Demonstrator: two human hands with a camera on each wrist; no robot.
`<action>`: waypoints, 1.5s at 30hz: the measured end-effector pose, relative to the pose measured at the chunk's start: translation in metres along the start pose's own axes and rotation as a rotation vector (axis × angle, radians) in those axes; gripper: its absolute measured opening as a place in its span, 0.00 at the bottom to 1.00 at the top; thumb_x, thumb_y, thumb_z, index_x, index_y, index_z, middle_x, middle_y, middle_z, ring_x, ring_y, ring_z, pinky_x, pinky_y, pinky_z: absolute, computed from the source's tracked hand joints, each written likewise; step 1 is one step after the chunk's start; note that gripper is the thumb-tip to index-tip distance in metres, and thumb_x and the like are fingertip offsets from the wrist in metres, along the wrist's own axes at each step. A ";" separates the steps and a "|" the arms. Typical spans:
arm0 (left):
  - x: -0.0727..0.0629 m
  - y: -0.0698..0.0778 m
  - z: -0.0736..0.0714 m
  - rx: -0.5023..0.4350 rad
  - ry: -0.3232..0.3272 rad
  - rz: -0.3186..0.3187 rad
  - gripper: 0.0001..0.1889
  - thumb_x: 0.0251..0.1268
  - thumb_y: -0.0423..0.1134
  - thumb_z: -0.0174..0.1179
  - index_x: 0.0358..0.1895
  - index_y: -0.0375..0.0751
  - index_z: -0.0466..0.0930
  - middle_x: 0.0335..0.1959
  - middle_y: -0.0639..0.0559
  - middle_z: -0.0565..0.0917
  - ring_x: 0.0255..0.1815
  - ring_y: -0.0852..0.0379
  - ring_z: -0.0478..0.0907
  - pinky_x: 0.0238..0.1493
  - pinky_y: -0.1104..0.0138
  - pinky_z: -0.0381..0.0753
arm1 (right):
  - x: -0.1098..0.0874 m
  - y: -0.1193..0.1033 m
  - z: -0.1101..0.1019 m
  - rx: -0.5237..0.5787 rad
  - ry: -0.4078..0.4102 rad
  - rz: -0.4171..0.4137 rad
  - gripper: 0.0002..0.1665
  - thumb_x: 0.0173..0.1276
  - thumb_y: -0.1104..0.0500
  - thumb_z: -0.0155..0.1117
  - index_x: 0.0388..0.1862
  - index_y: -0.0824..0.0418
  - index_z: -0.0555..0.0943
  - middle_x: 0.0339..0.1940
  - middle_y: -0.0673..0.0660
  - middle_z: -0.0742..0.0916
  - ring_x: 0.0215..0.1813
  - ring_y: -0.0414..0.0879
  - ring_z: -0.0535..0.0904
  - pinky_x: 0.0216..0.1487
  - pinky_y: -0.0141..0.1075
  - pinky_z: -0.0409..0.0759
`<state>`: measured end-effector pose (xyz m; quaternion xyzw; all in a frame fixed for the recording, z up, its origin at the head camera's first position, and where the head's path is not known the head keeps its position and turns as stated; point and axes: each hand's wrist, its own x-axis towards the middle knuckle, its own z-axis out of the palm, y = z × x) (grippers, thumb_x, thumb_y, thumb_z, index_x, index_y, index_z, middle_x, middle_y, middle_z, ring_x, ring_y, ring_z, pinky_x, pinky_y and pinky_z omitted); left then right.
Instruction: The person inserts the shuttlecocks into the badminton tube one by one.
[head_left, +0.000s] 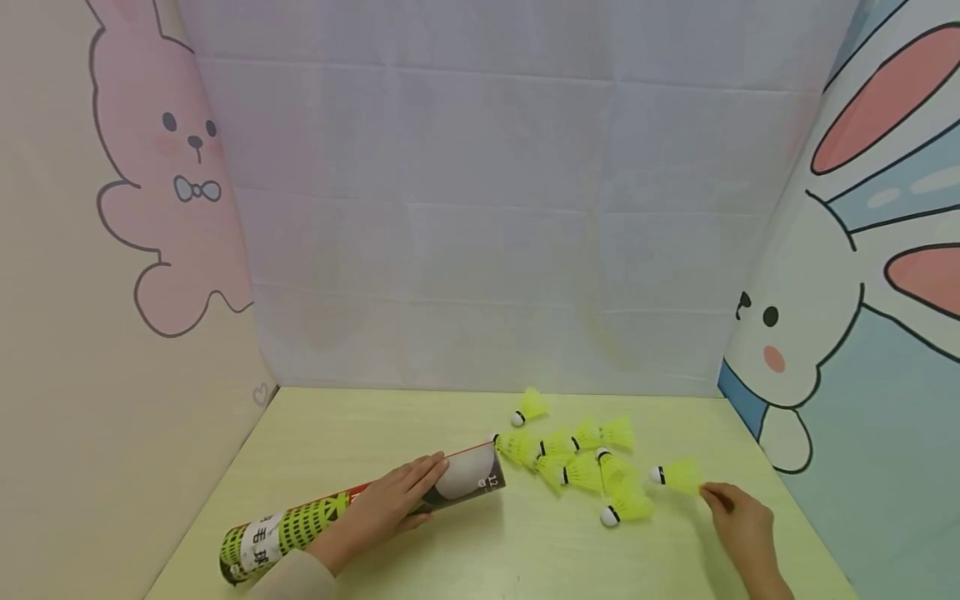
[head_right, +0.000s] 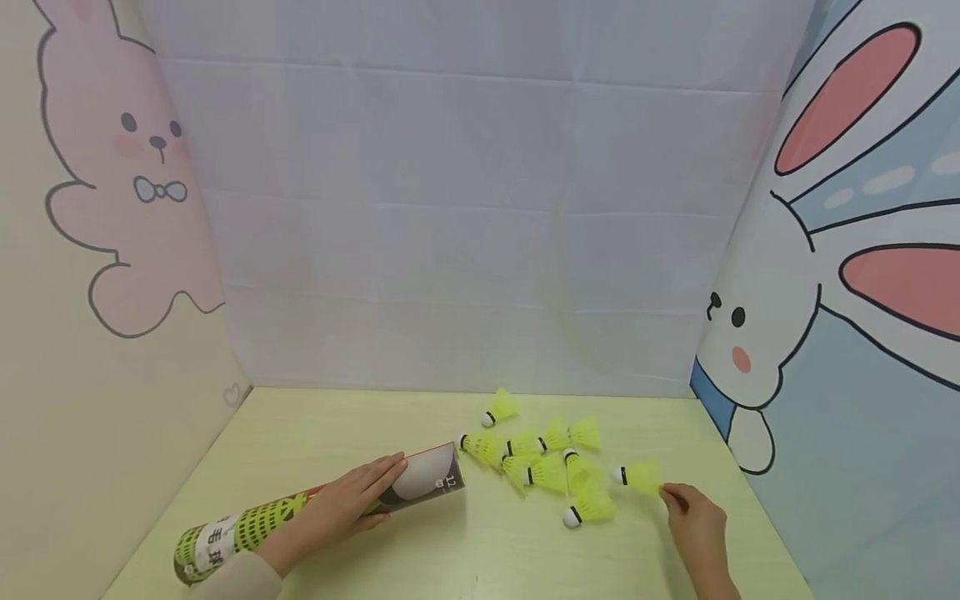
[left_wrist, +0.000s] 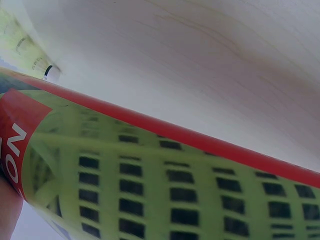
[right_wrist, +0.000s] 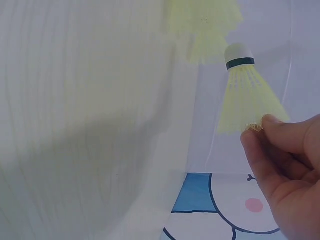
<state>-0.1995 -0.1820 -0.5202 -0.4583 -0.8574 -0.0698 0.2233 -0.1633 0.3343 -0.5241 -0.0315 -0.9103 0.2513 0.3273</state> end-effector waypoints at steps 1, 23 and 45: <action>0.000 0.000 0.000 0.001 0.000 0.000 0.37 0.71 0.60 0.41 0.73 0.35 0.59 0.71 0.44 0.65 0.66 0.49 0.70 0.57 0.59 0.77 | 0.001 -0.001 0.000 0.004 0.006 0.005 0.06 0.49 0.73 0.74 0.26 0.67 0.86 0.24 0.61 0.87 0.23 0.39 0.80 0.24 0.19 0.70; 0.001 0.002 -0.005 0.003 -0.008 -0.001 0.37 0.71 0.60 0.38 0.73 0.35 0.59 0.72 0.44 0.64 0.66 0.49 0.69 0.57 0.59 0.77 | 0.017 -0.050 0.015 0.153 -0.004 -0.011 0.06 0.54 0.73 0.71 0.32 0.68 0.86 0.28 0.60 0.88 0.28 0.48 0.84 0.29 0.14 0.71; 0.003 0.004 -0.005 -0.007 -0.003 0.000 0.37 0.71 0.59 0.45 0.73 0.35 0.58 0.71 0.43 0.65 0.66 0.49 0.69 0.56 0.58 0.77 | 0.007 -0.103 0.045 0.355 -0.121 -0.096 0.05 0.58 0.72 0.69 0.34 0.66 0.86 0.31 0.57 0.88 0.31 0.45 0.85 0.30 0.26 0.81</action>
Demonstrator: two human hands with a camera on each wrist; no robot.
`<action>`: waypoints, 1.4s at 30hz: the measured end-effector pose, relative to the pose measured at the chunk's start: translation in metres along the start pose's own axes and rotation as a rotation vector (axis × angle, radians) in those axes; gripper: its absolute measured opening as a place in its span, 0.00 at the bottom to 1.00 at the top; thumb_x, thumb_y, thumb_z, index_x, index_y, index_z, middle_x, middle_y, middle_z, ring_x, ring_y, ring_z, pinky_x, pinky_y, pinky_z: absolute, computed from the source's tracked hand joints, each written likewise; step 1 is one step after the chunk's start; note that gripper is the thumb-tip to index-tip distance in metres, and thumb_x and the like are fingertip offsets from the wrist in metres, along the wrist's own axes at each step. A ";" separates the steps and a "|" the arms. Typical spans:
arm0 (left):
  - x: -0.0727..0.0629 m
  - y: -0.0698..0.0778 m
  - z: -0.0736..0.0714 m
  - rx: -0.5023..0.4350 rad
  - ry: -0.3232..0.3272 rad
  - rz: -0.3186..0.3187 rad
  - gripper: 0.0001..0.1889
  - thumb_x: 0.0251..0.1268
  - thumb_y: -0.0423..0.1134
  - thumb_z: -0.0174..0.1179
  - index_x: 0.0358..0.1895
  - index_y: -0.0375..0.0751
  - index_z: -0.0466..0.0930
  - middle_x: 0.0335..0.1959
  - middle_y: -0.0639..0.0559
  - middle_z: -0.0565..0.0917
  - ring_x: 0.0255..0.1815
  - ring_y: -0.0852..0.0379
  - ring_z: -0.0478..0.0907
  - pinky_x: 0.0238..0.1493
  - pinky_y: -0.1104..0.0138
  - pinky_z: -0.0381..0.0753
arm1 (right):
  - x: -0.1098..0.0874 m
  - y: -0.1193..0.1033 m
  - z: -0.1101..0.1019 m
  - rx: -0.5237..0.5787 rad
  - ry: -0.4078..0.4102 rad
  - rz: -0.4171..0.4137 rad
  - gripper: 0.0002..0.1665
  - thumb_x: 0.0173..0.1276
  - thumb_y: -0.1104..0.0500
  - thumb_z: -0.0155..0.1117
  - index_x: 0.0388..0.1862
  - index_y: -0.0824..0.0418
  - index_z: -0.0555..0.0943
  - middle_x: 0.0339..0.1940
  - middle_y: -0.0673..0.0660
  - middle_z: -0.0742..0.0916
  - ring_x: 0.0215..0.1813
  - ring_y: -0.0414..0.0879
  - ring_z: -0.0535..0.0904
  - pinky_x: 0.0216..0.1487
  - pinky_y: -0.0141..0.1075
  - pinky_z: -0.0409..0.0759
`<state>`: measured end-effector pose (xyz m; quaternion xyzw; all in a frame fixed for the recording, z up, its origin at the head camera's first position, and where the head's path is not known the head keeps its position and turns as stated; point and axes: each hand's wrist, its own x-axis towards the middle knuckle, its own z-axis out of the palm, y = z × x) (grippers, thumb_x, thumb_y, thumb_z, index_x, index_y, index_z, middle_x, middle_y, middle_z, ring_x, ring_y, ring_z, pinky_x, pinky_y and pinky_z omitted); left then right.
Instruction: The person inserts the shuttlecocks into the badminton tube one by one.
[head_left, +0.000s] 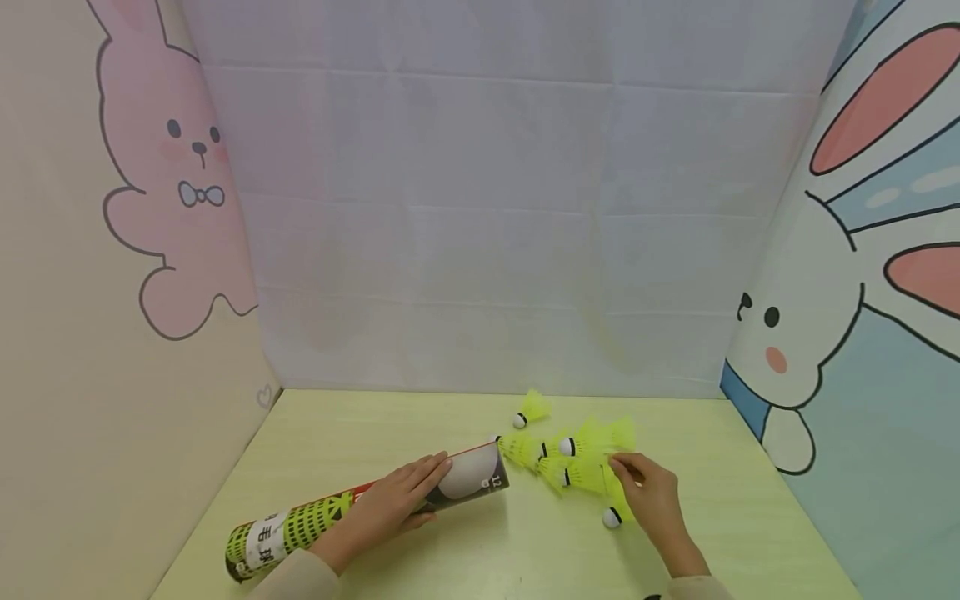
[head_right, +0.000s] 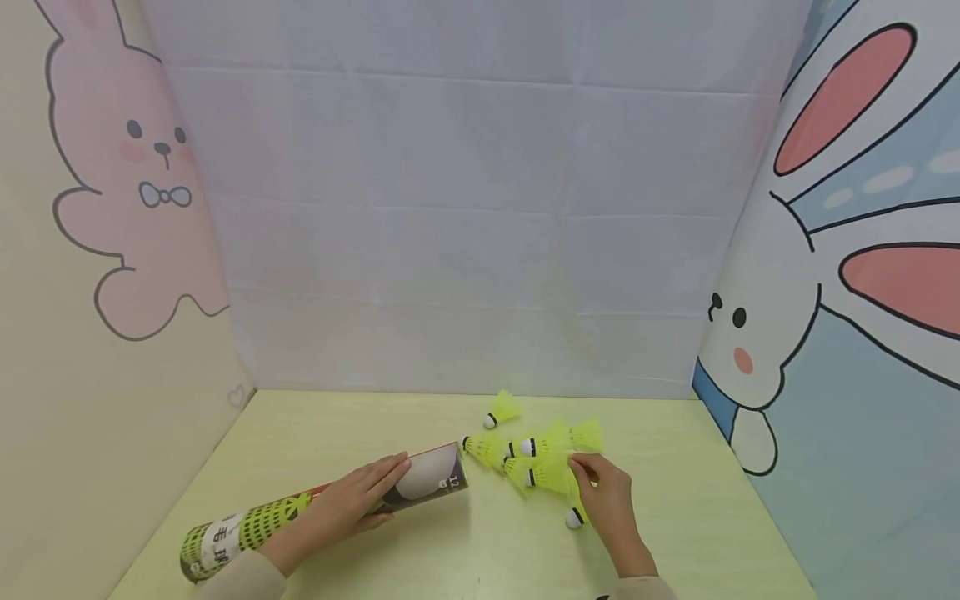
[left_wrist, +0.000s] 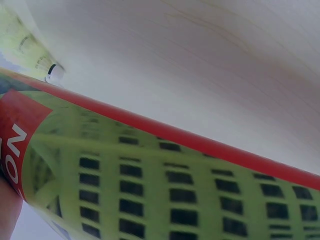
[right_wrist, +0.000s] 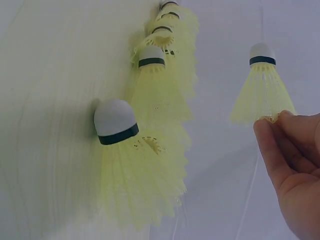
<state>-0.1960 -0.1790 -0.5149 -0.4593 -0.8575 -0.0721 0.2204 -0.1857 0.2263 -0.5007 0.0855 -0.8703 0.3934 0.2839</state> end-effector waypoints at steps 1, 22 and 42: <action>0.000 0.000 0.000 -0.001 -0.003 -0.001 0.37 0.71 0.59 0.44 0.73 0.35 0.58 0.71 0.44 0.65 0.66 0.49 0.69 0.56 0.58 0.77 | -0.001 -0.002 0.002 0.012 -0.006 -0.008 0.06 0.58 0.72 0.69 0.34 0.66 0.86 0.31 0.57 0.88 0.31 0.45 0.85 0.30 0.27 0.81; 0.010 0.003 0.005 -0.028 0.005 0.028 0.38 0.70 0.58 0.48 0.73 0.35 0.58 0.71 0.44 0.65 0.66 0.50 0.69 0.58 0.59 0.76 | -0.002 -0.037 0.049 0.120 -0.102 -0.115 0.04 0.60 0.69 0.68 0.33 0.61 0.86 0.28 0.54 0.86 0.30 0.41 0.84 0.31 0.29 0.82; 0.012 0.008 0.002 -0.028 0.005 0.042 0.37 0.71 0.58 0.46 0.73 0.34 0.58 0.71 0.43 0.65 0.66 0.49 0.70 0.58 0.59 0.76 | -0.009 -0.054 0.068 0.127 -0.255 -0.042 0.03 0.63 0.68 0.66 0.33 0.61 0.85 0.30 0.50 0.87 0.34 0.41 0.84 0.36 0.29 0.83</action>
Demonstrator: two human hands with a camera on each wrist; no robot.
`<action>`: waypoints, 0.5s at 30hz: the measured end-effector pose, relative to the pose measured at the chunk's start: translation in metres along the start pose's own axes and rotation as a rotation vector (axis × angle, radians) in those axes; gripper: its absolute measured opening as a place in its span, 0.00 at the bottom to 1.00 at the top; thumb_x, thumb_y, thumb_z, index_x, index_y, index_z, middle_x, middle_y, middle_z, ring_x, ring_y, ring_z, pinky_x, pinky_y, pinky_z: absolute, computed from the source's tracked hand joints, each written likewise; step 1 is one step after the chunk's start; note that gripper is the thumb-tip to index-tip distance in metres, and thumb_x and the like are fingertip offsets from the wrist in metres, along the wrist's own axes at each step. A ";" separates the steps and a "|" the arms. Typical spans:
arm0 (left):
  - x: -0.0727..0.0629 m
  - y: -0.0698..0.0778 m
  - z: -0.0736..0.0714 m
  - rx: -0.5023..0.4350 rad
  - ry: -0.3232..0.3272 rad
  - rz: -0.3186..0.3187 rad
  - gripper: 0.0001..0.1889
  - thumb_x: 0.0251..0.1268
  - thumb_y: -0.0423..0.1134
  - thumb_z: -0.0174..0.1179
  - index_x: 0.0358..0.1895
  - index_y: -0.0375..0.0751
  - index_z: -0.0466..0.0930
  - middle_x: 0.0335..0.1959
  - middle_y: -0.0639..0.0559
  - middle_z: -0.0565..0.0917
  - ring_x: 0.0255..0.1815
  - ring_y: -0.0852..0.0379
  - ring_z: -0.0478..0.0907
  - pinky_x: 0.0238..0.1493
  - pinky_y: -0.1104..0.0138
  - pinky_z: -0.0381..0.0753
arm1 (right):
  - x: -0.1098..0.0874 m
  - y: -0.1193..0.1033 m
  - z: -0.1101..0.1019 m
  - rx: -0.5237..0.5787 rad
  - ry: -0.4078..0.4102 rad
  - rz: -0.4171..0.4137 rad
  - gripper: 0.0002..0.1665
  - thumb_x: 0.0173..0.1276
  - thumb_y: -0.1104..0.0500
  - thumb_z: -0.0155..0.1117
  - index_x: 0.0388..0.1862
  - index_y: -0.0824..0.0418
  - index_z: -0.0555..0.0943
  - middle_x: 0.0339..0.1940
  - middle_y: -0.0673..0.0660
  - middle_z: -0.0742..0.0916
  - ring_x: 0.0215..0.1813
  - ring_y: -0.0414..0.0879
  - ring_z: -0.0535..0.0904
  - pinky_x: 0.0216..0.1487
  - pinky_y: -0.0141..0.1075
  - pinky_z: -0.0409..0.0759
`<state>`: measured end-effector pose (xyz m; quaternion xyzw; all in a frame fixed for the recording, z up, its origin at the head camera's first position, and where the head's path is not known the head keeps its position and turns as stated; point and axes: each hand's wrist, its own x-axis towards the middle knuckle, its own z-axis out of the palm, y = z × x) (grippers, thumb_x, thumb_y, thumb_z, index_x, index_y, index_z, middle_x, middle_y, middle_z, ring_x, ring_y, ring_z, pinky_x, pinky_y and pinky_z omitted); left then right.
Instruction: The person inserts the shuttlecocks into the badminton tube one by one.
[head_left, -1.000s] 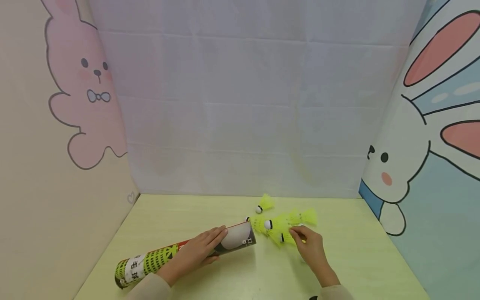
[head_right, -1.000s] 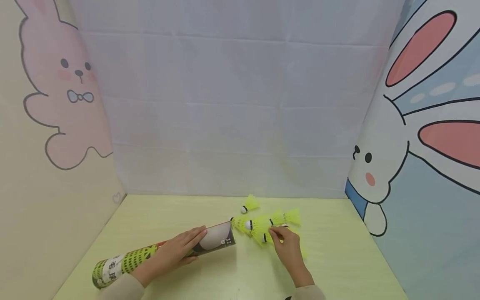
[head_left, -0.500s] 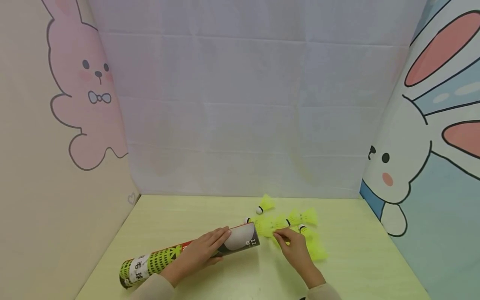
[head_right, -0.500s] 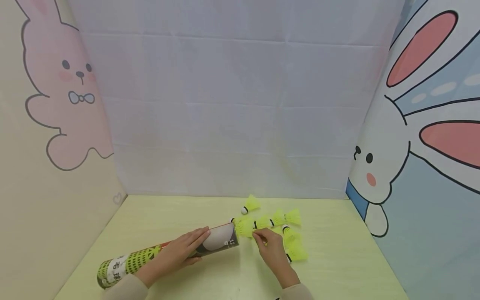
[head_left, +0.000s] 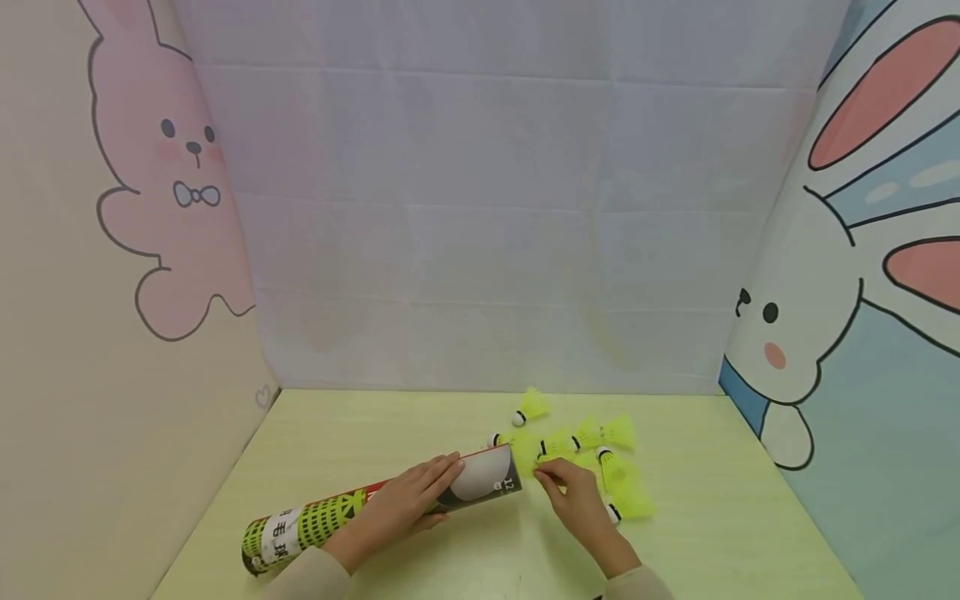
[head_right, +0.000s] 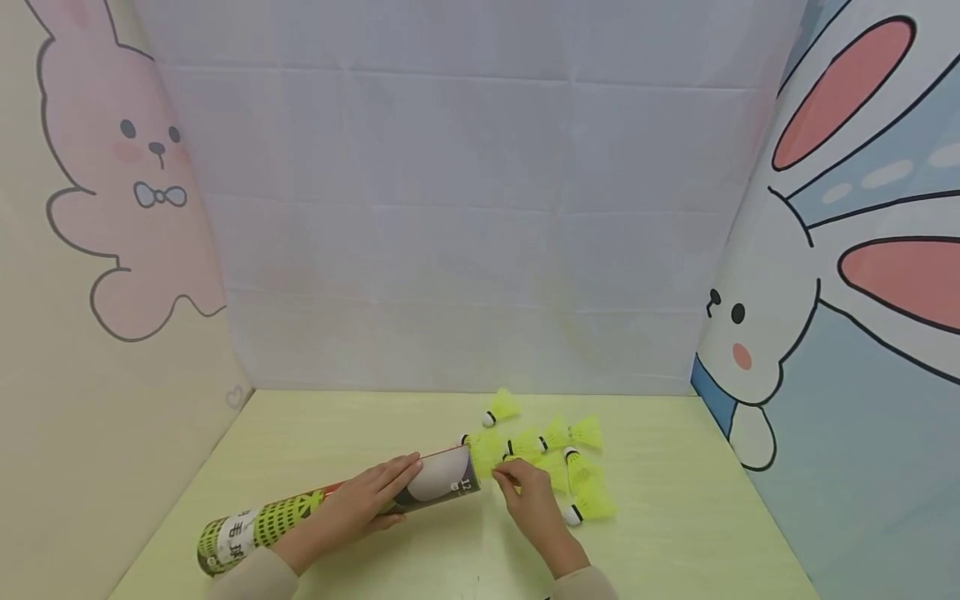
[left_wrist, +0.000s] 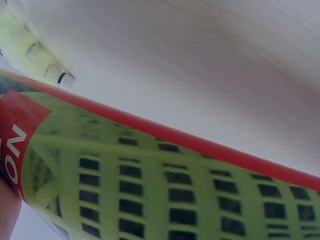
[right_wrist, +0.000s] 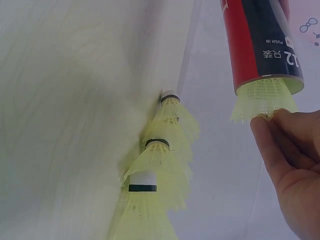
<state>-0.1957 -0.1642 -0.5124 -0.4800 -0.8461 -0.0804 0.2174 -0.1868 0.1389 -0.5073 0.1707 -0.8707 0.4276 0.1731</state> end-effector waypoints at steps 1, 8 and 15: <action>0.000 0.000 0.000 0.004 0.000 0.003 0.37 0.71 0.58 0.47 0.73 0.34 0.58 0.71 0.43 0.65 0.66 0.49 0.70 0.58 0.59 0.76 | 0.000 -0.001 0.001 0.000 -0.003 -0.010 0.04 0.63 0.68 0.66 0.33 0.61 0.85 0.30 0.50 0.87 0.34 0.41 0.84 0.36 0.29 0.83; -0.001 0.000 0.001 0.014 0.009 0.001 0.48 0.52 0.48 0.73 0.73 0.34 0.58 0.72 0.44 0.64 0.66 0.49 0.69 0.58 0.59 0.76 | -0.001 -0.008 0.006 0.033 -0.049 -0.043 0.06 0.61 0.72 0.65 0.35 0.64 0.85 0.32 0.54 0.87 0.35 0.44 0.85 0.36 0.30 0.83; 0.000 0.000 -0.001 0.024 0.012 0.010 0.39 0.67 0.57 0.55 0.73 0.35 0.59 0.70 0.43 0.66 0.66 0.50 0.69 0.58 0.60 0.76 | 0.000 -0.010 0.012 0.024 -0.063 -0.044 0.07 0.62 0.71 0.65 0.33 0.61 0.85 0.31 0.53 0.87 0.34 0.41 0.84 0.34 0.29 0.82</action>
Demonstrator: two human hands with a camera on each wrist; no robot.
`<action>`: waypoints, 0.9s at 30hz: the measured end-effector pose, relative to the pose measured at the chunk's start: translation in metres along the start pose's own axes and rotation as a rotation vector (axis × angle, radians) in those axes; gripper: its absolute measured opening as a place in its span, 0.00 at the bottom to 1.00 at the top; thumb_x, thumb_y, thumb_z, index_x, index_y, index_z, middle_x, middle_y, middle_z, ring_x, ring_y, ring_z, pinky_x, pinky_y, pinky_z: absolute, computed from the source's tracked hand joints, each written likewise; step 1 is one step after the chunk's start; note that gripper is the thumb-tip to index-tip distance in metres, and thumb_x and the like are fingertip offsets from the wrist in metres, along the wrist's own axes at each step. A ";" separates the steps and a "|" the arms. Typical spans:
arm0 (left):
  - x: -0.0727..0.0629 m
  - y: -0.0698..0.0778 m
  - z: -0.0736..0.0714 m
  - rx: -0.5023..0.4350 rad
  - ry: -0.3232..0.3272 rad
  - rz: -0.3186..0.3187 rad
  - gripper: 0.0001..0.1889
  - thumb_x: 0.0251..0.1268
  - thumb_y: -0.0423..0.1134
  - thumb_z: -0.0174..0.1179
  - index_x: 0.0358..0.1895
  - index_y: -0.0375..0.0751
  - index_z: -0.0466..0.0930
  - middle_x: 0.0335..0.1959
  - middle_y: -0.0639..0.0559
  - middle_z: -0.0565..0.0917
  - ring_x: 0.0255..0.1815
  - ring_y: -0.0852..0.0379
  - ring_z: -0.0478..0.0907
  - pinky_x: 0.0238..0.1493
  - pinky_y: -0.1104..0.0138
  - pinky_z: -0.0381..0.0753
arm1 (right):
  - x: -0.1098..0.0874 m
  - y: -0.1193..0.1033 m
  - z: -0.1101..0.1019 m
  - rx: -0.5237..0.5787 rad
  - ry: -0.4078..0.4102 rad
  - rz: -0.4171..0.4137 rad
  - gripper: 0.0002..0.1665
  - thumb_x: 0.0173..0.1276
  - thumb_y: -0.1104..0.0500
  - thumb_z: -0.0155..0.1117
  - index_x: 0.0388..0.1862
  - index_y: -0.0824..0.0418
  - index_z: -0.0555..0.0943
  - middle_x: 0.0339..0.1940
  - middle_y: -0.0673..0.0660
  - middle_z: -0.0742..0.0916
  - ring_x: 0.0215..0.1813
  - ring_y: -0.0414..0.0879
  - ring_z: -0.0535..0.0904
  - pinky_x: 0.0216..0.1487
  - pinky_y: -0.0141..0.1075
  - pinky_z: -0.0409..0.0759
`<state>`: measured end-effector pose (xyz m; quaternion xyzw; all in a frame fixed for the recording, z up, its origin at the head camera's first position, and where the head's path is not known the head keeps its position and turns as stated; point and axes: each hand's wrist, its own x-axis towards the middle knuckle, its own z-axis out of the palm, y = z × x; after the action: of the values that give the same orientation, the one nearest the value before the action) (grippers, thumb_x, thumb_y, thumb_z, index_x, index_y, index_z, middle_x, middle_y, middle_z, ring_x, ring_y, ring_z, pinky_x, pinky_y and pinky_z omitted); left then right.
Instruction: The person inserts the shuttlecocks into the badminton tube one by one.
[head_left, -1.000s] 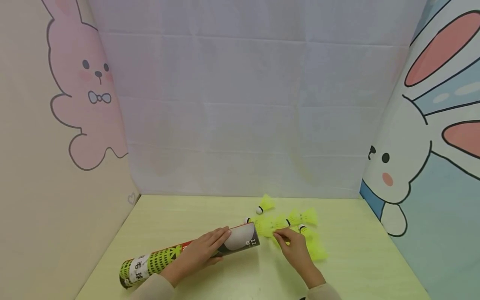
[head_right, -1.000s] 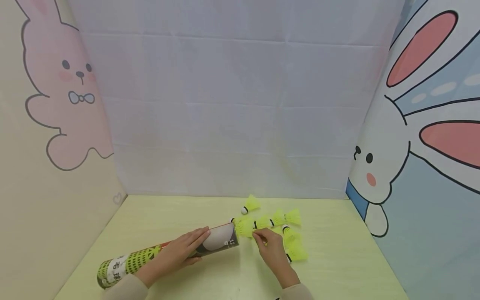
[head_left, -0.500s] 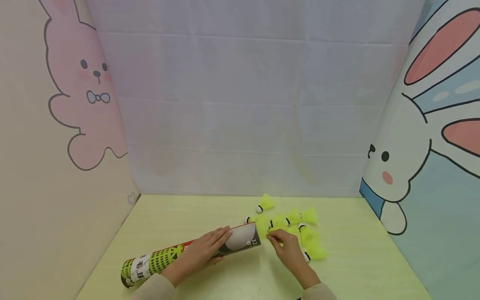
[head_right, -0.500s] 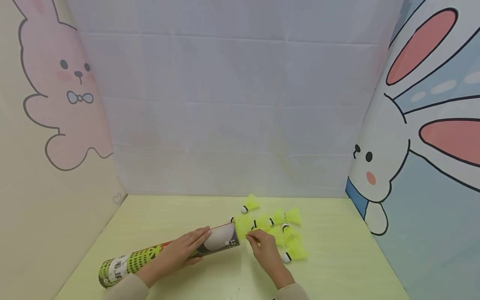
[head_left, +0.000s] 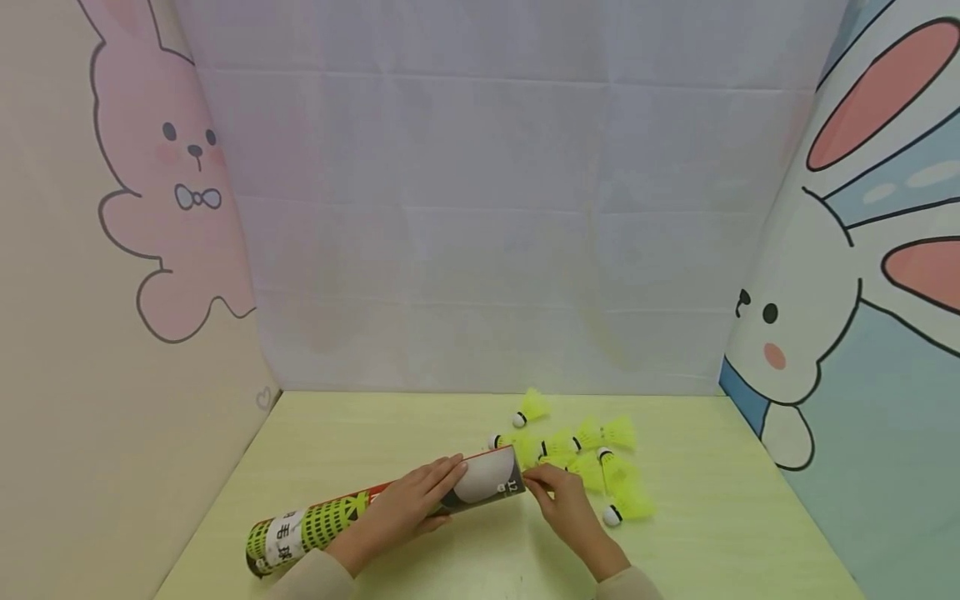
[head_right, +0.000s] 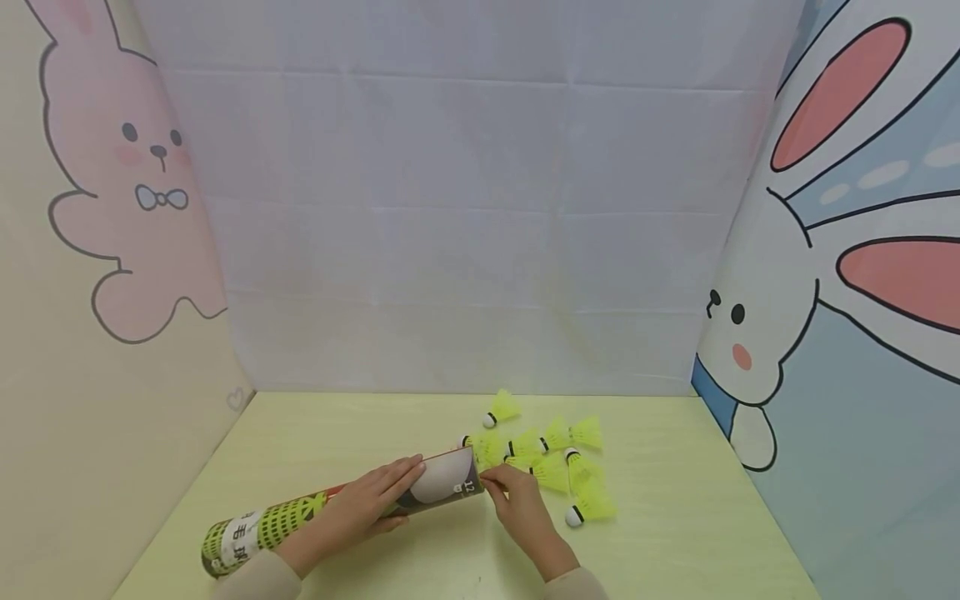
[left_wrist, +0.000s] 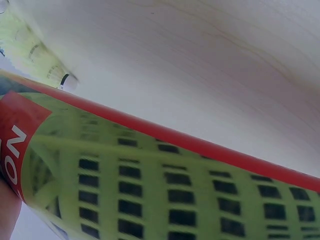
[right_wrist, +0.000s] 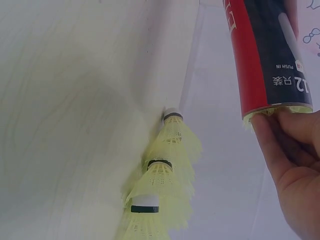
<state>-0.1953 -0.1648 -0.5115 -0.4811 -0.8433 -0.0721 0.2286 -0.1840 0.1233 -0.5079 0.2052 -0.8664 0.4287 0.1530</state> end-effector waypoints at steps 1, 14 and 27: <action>0.000 0.000 0.000 0.000 0.003 0.003 0.38 0.68 0.57 0.54 0.72 0.34 0.59 0.70 0.42 0.67 0.65 0.49 0.70 0.58 0.60 0.76 | 0.000 0.000 0.000 0.001 0.000 -0.005 0.07 0.62 0.71 0.65 0.33 0.61 0.86 0.31 0.52 0.87 0.33 0.41 0.83 0.34 0.30 0.82; 0.000 0.005 -0.002 -0.006 -0.046 0.005 0.40 0.64 0.53 0.62 0.73 0.35 0.58 0.71 0.43 0.66 0.65 0.50 0.70 0.58 0.60 0.76 | 0.001 0.007 0.000 -0.014 -0.072 -0.098 0.10 0.56 0.74 0.68 0.28 0.59 0.86 0.30 0.49 0.87 0.34 0.40 0.82 0.34 0.32 0.82; -0.001 0.004 -0.001 -0.006 -0.012 -0.002 0.41 0.64 0.55 0.61 0.73 0.35 0.59 0.70 0.43 0.66 0.65 0.49 0.70 0.57 0.59 0.77 | -0.005 0.013 -0.015 -0.035 -0.059 -0.062 0.08 0.60 0.68 0.68 0.37 0.60 0.88 0.35 0.51 0.88 0.38 0.45 0.84 0.36 0.32 0.83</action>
<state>-0.1916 -0.1635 -0.5117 -0.4813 -0.8449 -0.0721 0.2221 -0.1846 0.1436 -0.5100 0.2420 -0.8710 0.4024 0.1441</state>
